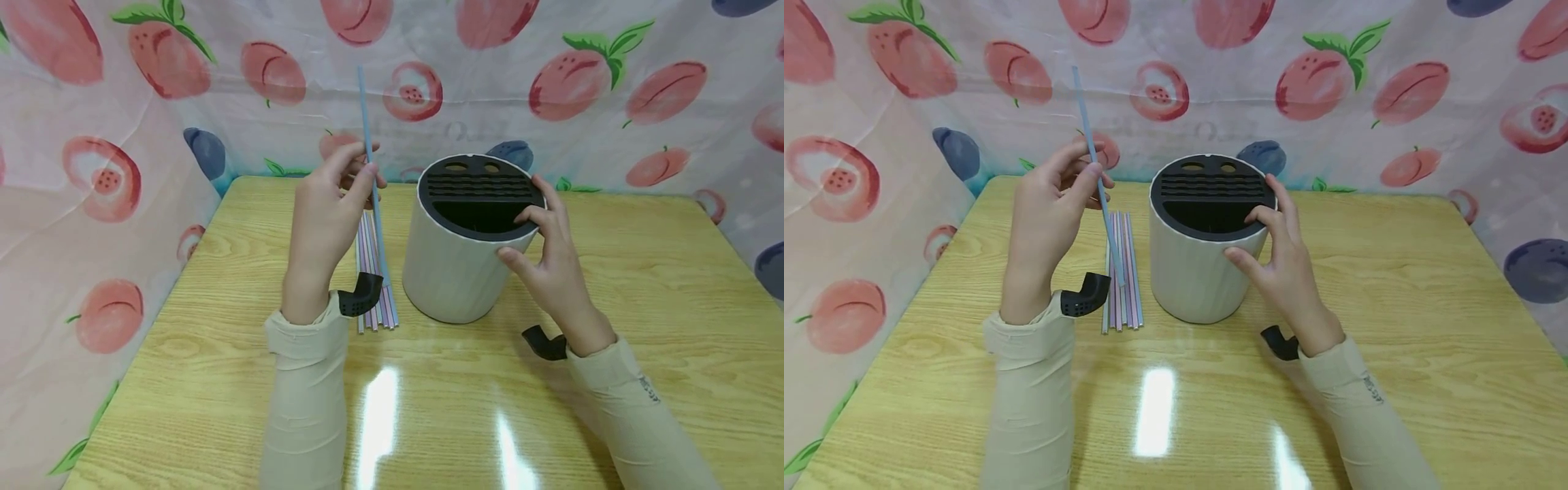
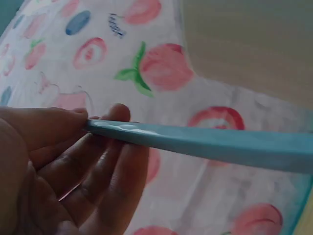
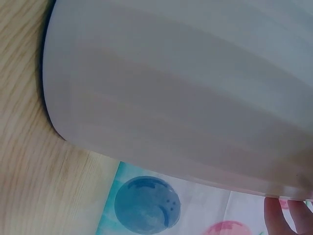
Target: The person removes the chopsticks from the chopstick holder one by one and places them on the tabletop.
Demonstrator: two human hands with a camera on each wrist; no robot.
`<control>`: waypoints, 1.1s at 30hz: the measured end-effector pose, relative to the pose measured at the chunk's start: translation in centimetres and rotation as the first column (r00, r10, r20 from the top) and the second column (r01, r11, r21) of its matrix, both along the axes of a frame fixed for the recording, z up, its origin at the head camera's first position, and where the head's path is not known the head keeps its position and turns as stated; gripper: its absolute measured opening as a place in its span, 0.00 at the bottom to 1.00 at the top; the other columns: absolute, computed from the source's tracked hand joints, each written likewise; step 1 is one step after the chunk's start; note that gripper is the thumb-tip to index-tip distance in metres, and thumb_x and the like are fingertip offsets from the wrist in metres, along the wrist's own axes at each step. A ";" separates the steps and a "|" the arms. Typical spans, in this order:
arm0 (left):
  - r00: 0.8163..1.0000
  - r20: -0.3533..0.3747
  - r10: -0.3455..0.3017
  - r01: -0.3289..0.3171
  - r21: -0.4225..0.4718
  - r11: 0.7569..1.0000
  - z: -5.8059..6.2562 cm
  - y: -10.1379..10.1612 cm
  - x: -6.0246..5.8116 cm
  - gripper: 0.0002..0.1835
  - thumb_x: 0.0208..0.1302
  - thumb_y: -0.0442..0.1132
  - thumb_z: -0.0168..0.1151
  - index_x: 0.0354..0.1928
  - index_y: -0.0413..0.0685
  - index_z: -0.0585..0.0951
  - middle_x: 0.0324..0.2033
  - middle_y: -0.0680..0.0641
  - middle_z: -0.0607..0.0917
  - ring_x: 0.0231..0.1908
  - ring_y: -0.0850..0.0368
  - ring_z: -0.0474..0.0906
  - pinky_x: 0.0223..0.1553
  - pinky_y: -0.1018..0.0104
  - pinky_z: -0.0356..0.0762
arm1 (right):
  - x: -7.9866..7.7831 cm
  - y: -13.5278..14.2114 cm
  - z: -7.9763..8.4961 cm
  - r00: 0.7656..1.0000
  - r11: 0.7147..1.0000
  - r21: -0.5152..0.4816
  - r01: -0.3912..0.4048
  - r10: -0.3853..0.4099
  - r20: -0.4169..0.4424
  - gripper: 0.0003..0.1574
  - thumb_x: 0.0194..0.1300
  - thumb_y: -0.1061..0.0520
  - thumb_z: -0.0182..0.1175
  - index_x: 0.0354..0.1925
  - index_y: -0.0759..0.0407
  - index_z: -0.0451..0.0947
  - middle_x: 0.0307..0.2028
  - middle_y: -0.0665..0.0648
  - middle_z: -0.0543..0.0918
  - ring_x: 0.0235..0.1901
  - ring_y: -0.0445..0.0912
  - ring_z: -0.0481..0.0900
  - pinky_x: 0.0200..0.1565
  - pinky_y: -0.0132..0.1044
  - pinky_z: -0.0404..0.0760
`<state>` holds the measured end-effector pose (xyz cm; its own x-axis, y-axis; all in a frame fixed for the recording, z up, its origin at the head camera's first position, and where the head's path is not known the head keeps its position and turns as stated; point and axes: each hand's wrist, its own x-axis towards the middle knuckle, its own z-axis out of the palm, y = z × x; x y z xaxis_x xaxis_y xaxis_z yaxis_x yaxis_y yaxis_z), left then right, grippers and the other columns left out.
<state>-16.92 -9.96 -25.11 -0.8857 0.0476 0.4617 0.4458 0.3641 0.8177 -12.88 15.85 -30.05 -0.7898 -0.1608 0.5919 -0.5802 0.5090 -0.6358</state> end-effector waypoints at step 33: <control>0.751 0.655 0.084 0.102 -0.240 0.965 -9.9 -3.2 -6.2 0.24 0.66 0.39 0.48 0.64 0.46 0.62 0.40 0.42 0.76 0.28 0.49 0.79 0.32 0.59 0.78 | 0.1 0.1 0.1 0.999 1.000 0.007 0.012 -0.012 0.030 0.34 0.57 0.41 0.57 0.45 0.67 0.62 0.67 0.58 0.47 0.65 0.48 0.48 0.55 0.60 0.57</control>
<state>-23.14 -13.18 -35.05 -0.9615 0.0857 -0.2611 -0.1619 0.5908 0.7904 -12.75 16.00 -29.94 -0.8090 -0.1550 0.5670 -0.5548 0.5200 -0.6494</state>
